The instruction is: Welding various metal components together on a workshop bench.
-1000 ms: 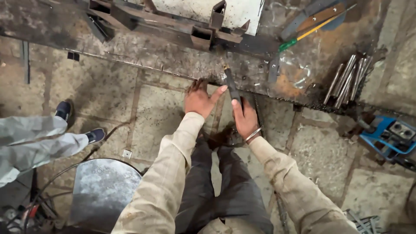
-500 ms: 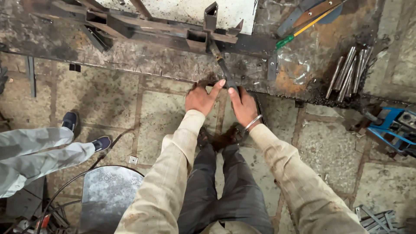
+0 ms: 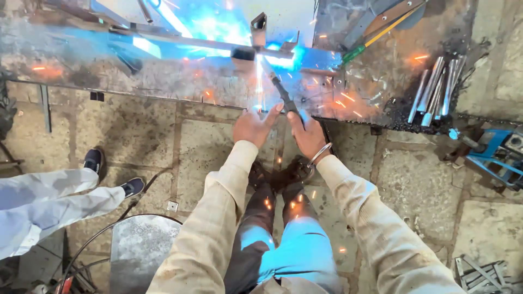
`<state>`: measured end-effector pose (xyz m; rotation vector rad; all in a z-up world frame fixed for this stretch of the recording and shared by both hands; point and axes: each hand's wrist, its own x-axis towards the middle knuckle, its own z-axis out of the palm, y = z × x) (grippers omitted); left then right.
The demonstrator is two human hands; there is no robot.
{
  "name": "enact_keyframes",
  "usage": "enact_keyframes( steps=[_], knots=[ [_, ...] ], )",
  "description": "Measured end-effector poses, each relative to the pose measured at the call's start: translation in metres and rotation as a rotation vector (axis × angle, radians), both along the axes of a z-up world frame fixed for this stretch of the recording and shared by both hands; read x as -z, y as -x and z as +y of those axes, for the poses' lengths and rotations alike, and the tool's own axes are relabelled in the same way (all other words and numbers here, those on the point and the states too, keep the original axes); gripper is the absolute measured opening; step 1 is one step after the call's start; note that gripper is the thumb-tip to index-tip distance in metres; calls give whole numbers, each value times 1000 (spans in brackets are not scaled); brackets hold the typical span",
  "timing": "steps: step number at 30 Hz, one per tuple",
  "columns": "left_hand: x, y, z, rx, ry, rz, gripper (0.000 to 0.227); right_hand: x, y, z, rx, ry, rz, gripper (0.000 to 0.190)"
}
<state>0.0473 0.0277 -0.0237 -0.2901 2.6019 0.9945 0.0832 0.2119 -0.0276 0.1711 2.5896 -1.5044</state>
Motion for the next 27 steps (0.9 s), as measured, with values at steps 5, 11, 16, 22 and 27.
enact_keyframes(
  steps=[5,11,16,22,27],
  knots=[
    [-16,4,-1,14,27,-171,105,-3,2,-1,16,-18,-215,59],
    [-12,6,-5,26,-61,-159,112,34,-9,5,2,-115,115,67],
    [-25,11,-1,100,-2,-299,120,-16,-12,-10,113,-12,-238,68],
    [-7,7,-6,86,-19,-147,114,-15,-9,-13,130,100,-195,60],
    [0,7,-7,63,17,-178,110,-26,-3,-16,124,134,-263,53]
  ],
)
